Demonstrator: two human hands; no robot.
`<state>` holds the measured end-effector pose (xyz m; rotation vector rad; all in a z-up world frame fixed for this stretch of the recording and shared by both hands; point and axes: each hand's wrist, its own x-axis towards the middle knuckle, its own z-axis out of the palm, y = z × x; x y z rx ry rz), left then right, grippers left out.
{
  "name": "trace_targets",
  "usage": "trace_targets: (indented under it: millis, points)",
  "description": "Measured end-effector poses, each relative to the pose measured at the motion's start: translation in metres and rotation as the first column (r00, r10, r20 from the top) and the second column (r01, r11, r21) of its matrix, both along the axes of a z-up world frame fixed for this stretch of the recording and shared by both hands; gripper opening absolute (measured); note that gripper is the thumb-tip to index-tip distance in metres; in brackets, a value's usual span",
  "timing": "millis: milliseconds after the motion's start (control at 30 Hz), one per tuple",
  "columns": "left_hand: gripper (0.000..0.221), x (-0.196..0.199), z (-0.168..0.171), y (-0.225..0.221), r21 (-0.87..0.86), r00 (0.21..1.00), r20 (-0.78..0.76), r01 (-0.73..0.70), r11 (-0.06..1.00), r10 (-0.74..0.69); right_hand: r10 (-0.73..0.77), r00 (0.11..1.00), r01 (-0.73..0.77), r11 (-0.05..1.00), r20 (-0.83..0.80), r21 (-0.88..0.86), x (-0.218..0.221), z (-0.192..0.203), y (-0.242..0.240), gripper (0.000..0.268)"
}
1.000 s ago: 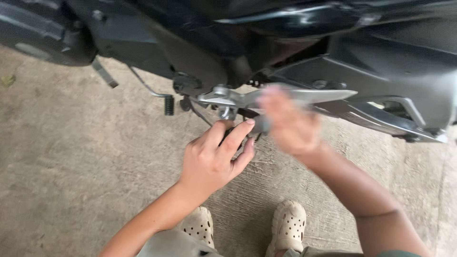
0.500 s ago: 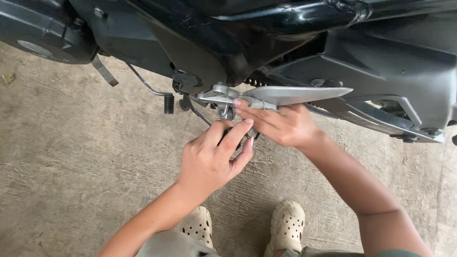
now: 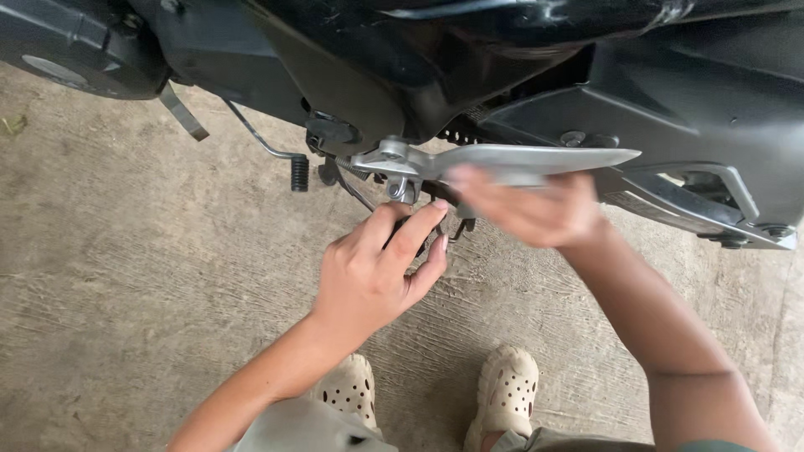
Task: The person cleans the side of a white motorcycle using a spray bottle and a grey cloth. They wipe the side panel, the seat, and the foot pegs, applying the cleaning liquid as needed.
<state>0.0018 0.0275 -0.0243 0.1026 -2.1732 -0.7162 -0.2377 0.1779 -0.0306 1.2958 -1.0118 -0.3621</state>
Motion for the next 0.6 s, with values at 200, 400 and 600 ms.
trace_targets:
  millis: [200, 400, 600]
  points:
    - [0.054, -0.003, 0.0, -0.003, -0.022, 1.0, -0.004, -0.012, 1.0, 0.012, 0.035, 0.936, -0.104, 0.978, 0.35, 0.181, 0.009, -0.01, -0.006, 0.046]
    - [0.056, 0.0, -0.002, 0.0, 0.007, 1.0, -0.014, 0.017, 1.0, -0.017, 0.09, 0.923, -0.125, 0.989, 0.373, 0.073, -0.005, -0.004, 0.016, 0.052]
    - [0.057, -0.002, 0.002, 0.003, -0.015, 0.999, -0.022, 0.03, 0.999, -0.03, -0.379, 0.863, 0.288, 0.912, -0.333, -0.292, 0.019, -0.027, -0.021, 0.05]
